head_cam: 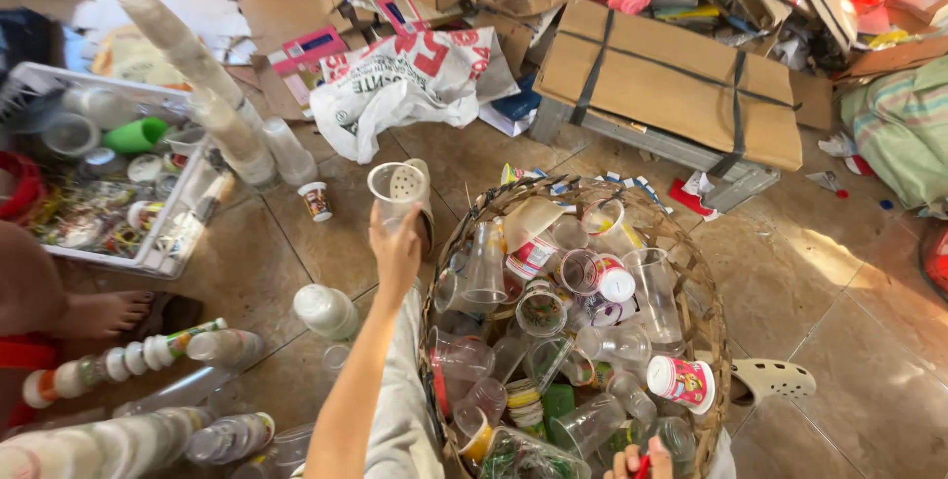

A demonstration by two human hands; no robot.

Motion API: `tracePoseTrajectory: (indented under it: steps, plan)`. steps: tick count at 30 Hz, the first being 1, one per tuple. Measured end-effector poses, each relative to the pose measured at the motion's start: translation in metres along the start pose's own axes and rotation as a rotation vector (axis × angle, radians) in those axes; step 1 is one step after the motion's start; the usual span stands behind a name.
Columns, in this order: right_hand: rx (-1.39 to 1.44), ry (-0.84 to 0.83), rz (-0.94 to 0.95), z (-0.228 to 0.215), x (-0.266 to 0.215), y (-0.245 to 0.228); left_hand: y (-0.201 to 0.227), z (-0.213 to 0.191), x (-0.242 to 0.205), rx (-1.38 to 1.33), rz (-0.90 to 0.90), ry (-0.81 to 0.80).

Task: Removing labels and cleaning plastic cups for recycling in a workspace filled with recyclables.

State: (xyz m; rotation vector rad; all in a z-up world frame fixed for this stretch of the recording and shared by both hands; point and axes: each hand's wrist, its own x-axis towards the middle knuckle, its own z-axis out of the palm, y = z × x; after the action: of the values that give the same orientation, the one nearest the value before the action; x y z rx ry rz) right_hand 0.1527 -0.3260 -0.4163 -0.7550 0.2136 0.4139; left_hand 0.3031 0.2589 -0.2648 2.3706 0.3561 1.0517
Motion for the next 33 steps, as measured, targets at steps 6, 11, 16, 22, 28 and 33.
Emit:
tracePoseTrajectory:
  steps: [6, 11, 16, 22, 28, 33]
  plan:
    - [-0.162, -0.021, -0.36, 0.162, -0.018, -0.061, 0.169, -0.106, -0.028, -0.463, -0.062, 0.081]
    - [-0.151, 0.066, -0.501, 0.357, -0.106, -0.099, 0.266, -0.168, -0.086, -0.718, -0.057, 0.043]
    - [-0.2, 0.062, -0.616, 0.417, -0.144, -0.105, 0.313, -0.209, -0.114, -0.871, -0.06, -0.03]
    - [-0.311, 0.125, -0.698, 0.449, -0.177, -0.096, 0.329, -0.249, -0.118, -0.983, 0.135, -0.124]
    - [-0.305, 0.177, -0.684, 0.454, -0.197, -0.091, 0.318, -0.258, -0.112, -1.026, 0.196, -0.224]
    - [-0.339, 0.341, -0.84, 0.453, -0.21, -0.088, 0.3, -0.253, -0.098, -1.256, -0.264, -0.255]
